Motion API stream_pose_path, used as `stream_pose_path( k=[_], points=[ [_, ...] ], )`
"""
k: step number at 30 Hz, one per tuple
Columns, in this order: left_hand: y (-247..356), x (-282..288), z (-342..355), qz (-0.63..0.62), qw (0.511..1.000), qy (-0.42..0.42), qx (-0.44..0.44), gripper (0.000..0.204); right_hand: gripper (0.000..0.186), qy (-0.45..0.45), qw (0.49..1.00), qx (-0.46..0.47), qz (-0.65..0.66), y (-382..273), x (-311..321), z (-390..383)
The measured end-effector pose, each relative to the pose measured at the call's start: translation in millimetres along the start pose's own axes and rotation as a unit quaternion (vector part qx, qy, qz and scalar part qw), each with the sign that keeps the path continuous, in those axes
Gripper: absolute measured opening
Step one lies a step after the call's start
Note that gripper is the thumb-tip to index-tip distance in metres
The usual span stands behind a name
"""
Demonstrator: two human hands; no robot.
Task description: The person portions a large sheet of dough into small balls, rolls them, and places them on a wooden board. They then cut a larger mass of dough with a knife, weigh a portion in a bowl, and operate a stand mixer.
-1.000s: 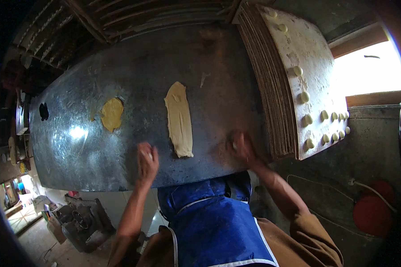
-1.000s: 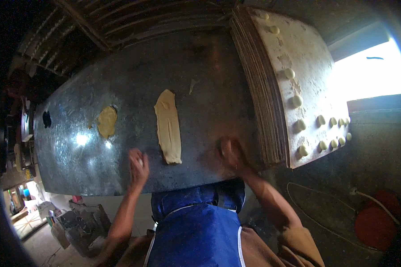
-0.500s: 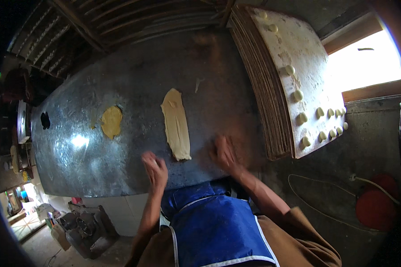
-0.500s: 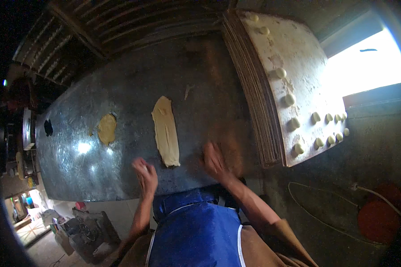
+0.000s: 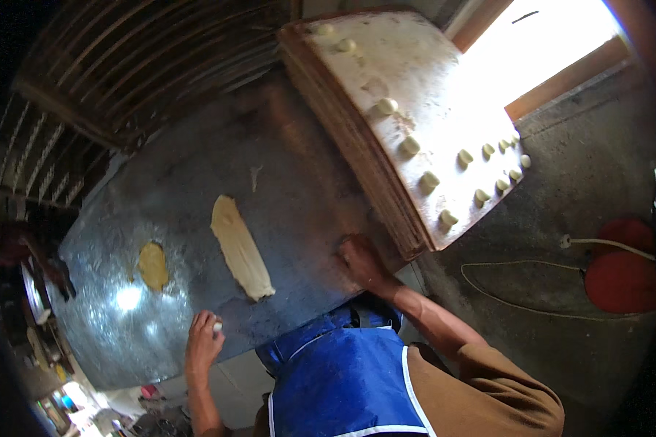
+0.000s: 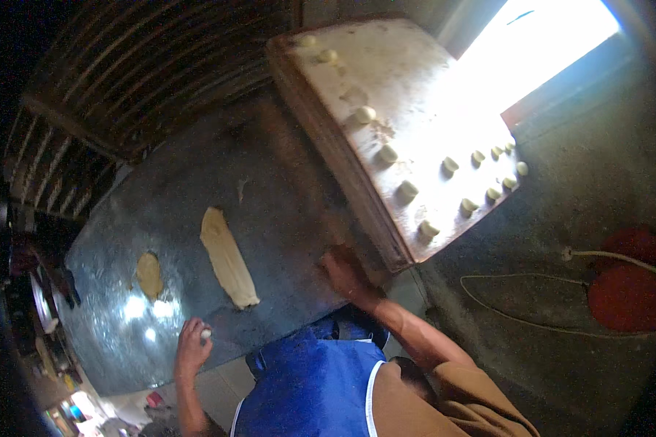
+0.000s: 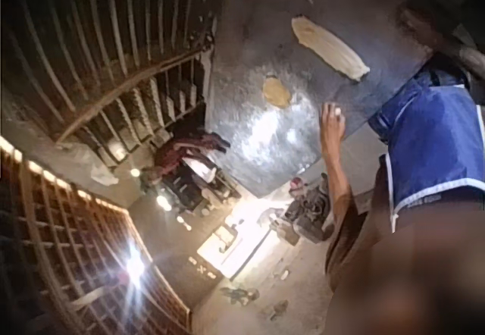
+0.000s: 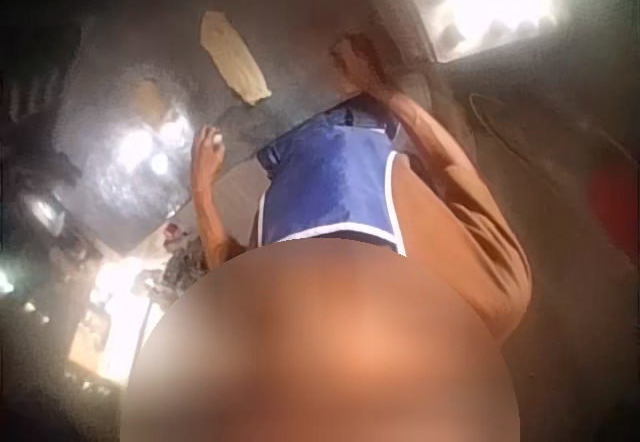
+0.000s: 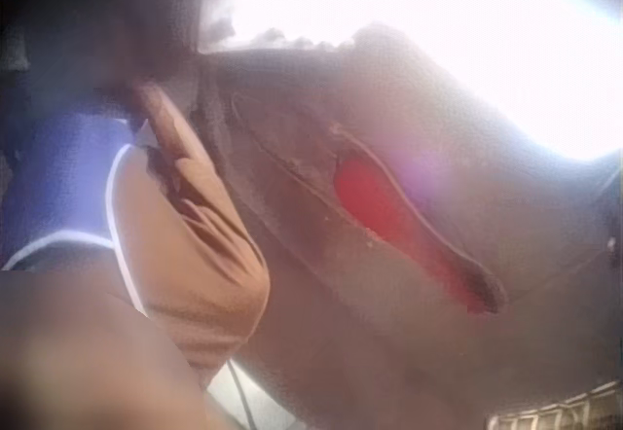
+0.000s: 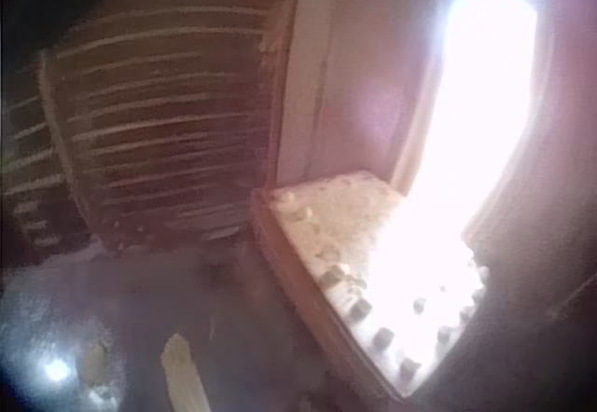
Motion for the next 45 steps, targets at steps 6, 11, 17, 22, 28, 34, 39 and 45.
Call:
stream_pose_path(
  k=[6, 11, 17, 22, 28, 34, 39, 45],
  points=[
    [157.1, 96.9, 116.5, 0.026, 0.977, 0.057, -0.203, 0.034, 0.023, -0.028, 0.998, 0.065, 0.003, -4.7, 1.1, -16.3],
    [358.3, 129.4, 263.1, -0.090, 0.849, 0.221, -0.472, 0.068, 0.044, 0.243, 0.955, 0.148, -0.089, -35.7, 201.6, 8.2],
    [460.5, 39.5, 432.3, -0.116, 0.910, 0.027, -0.397, 0.098, 0.099, 0.584, 0.808, 0.067, -0.025, 61.7, 321.8, 49.5],
    [443.6, 54.7, 380.1, -0.043, 0.889, 0.159, -0.427, 0.100, 0.109, 0.420, 0.890, -0.106, -0.145, 74.4, 296.3, 27.3],
    [208.5, 54.1, 195.0, -0.273, 0.885, 0.357, -0.119, 0.057, 0.081, 0.445, 0.895, -0.033, 0.004, -11.5, 267.3, -28.2],
    [74.5, -75.8, 32.7, -0.198, 0.910, 0.315, 0.181, 0.071, 0.040, 0.073, 0.973, -0.004, 0.220, -67.9, 98.1, -14.5],
    [93.7, -95.7, 59.5, -0.107, 0.919, 0.349, 0.149, 0.050, 0.039, -0.204, 0.888, -0.092, 0.401, -93.5, -41.2, 13.5],
    [139.5, -63.7, 16.1, -0.188, 0.929, 0.300, 0.111, 0.026, 0.048, -0.349, 0.685, -0.245, 0.590, -118.7, -114.1, 47.7]
  ],
)
Point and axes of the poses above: each hand's wrist, its own z-axis towards the middle knuckle, its own x-axis out of the back of the hand, y = z × x, the point moved 3 cm from there along z, towards the middle knuckle, and after that the axes turned 5 degrees about -y, right-handed, at the moved point
